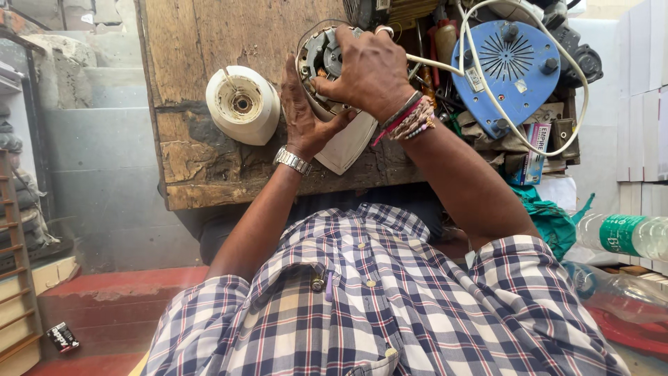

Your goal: The person disassembles a ceiling fan motor, removes the fan blades, and then reassembles the motor into the fan housing. The person handles the motor, fan blades, and housing, and uses tools like a screwdriver and pliers.

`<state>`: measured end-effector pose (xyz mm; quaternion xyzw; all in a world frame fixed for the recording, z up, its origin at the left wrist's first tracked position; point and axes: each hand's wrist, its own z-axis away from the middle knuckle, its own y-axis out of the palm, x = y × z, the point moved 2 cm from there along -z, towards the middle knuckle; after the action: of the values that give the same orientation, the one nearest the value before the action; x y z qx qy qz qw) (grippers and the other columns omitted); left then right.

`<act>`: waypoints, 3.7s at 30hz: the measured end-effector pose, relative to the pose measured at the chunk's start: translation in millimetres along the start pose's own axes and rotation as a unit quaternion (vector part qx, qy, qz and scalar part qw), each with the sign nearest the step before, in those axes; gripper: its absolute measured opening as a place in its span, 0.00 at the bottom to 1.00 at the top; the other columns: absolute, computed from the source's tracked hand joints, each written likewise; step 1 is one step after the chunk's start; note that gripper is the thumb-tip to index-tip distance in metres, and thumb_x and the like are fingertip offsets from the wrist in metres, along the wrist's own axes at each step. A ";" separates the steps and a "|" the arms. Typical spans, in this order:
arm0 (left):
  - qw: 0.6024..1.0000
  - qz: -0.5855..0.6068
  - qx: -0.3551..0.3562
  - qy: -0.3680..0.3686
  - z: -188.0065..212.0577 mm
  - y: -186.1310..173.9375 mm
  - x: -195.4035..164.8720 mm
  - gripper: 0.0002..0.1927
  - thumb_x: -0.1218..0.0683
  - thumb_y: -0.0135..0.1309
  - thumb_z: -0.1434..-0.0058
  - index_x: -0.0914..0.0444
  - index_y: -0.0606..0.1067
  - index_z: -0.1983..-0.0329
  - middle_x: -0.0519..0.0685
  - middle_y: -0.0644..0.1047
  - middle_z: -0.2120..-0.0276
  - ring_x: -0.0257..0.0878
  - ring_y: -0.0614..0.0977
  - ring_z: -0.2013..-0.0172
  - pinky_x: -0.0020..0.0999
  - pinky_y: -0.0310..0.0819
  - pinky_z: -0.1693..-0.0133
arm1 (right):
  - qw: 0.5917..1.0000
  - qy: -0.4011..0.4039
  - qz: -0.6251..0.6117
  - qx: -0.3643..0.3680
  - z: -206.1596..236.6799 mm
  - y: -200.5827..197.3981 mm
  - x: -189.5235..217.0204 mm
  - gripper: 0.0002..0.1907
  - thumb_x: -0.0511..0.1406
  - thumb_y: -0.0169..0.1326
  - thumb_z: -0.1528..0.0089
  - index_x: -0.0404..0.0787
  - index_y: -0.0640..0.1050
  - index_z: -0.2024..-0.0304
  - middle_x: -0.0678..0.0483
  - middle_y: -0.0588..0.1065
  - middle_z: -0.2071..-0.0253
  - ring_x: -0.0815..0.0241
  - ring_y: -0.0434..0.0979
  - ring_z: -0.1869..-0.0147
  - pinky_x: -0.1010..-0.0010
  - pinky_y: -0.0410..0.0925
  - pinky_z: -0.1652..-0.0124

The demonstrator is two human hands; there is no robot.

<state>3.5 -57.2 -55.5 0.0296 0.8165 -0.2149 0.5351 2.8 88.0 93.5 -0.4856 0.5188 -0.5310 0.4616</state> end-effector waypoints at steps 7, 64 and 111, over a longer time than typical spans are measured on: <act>0.999 -0.034 0.001 0.036 -0.8 -5.5 -6.5 0.73 0.31 0.74 0.51 0.54 0.36 0.19 0.63 0.53 0.26 0.58 0.59 0.26 0.55 0.60 0.28 | 0.995 -0.004 -0.036 0.091 -9.9 -3.8 -8.8 0.41 0.63 0.60 0.46 0.41 0.76 0.43 0.48 0.79 0.65 0.49 0.77 0.59 0.57 0.73 0.62; 0.999 -0.028 -0.007 0.036 -0.9 -5.8 -1.1 0.69 0.31 0.74 0.50 0.51 0.41 0.19 0.62 0.50 0.24 0.60 0.54 0.23 0.58 0.55 0.25 | 0.998 -0.060 -0.012 0.017 -13.5 4.7 -13.6 0.46 0.68 0.60 0.44 0.35 0.77 0.47 0.41 0.80 0.68 0.45 0.83 0.65 0.56 0.76 0.64; 0.960 -0.194 0.111 0.169 -58.5 -46.0 -38.3 0.54 0.34 0.65 0.35 0.58 0.48 0.19 0.58 0.53 0.21 0.51 0.53 0.21 0.54 0.40 0.22 | 0.965 -0.009 -0.262 -0.009 27.1 -14.9 -82.9 0.24 0.47 0.64 0.35 0.39 0.80 0.43 0.46 0.79 0.46 0.53 0.81 0.41 0.63 0.74 0.42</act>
<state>-43.3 -69.6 12.8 -0.0344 0.8562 -0.3957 0.3303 38.4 168.2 105.1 -0.6137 0.3736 -0.6242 0.3068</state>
